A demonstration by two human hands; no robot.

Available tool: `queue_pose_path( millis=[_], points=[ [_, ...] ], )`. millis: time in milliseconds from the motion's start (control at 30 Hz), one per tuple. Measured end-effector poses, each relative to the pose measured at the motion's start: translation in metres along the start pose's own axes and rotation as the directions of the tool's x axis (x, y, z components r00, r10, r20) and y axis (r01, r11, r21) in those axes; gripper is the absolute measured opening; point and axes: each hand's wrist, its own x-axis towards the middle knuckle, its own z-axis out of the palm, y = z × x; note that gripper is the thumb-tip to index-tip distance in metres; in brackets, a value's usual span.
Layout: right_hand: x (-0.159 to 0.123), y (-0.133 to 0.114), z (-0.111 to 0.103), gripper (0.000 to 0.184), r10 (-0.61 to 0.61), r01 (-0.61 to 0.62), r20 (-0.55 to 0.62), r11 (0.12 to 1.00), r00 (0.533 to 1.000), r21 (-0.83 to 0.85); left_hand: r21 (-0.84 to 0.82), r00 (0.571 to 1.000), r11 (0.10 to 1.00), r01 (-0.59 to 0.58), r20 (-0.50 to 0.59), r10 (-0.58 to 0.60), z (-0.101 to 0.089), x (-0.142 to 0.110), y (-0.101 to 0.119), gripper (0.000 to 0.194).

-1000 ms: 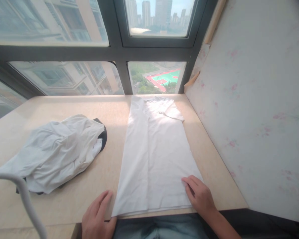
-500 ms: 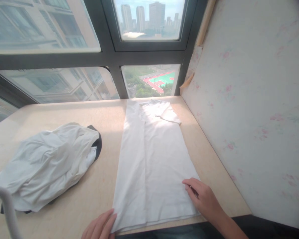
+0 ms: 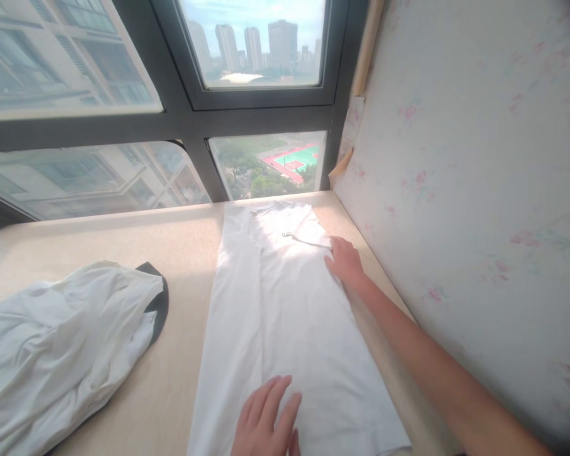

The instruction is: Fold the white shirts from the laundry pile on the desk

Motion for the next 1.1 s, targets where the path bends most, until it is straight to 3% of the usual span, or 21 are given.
queue_pose_path(
  millis=[100,167,267,333,433,567,700,867,1000,1100],
  points=[
    [0.038,-0.009,0.012,0.055,0.062,-0.062,-0.005,0.997,0.998,-0.054,-0.075,0.985,0.996,0.056,0.166,-0.042,0.002,0.055,-0.003,0.042],
    [0.054,-0.01,0.016,0.052,0.07,-0.07,-0.007,0.996,0.998,-0.06,-0.103,0.952,0.985,0.14,0.287,-0.105,0.005,0.087,-0.011,0.041],
    [0.067,-0.009,0.017,0.047,0.039,-0.04,-0.015,0.998,0.999,-0.057,-0.114,0.906,0.976,0.185,0.406,-0.124,0.026,0.131,-0.032,0.04],
    [0.069,-0.01,0.017,0.048,-0.043,0.041,-0.024,0.997,0.999,-0.059,-0.099,0.903,0.981,0.169,0.414,-0.114,0.049,0.159,-0.049,0.042],
    [0.068,-0.013,0.02,0.049,-0.143,0.144,-0.028,0.989,0.989,0.038,-0.019,0.928,0.984,0.178,0.336,-0.161,0.087,0.191,-0.076,0.05],
    [0.073,-0.012,0.026,0.034,-0.041,0.043,-0.013,0.956,0.999,0.292,0.055,0.929,0.973,0.224,0.29,-0.23,0.12,0.2,-0.1,0.06],
    [0.092,-0.004,0.03,0.013,0.124,-0.116,0.012,0.887,0.992,0.446,0.081,0.922,0.969,0.235,0.296,-0.248,0.127,0.192,-0.106,0.063],
    [0.113,0.016,0.029,0.023,0.37,-0.355,0.131,0.641,0.92,0.681,0.084,0.912,0.965,0.249,0.314,-0.263,0.124,0.19,-0.101,0.065],
    [0.115,0.036,0.022,0.02,0.401,-0.417,0.23,0.48,0.887,0.772,0.049,0.926,0.978,0.205,0.315,-0.21,0.124,0.206,-0.101,0.065],
    [0.115,0.045,0.018,0.024,0.398,-0.425,0.248,0.454,0.883,0.783,0.011,0.949,0.989,0.15,0.279,-0.147,0.129,0.228,-0.104,0.06]
  ],
)
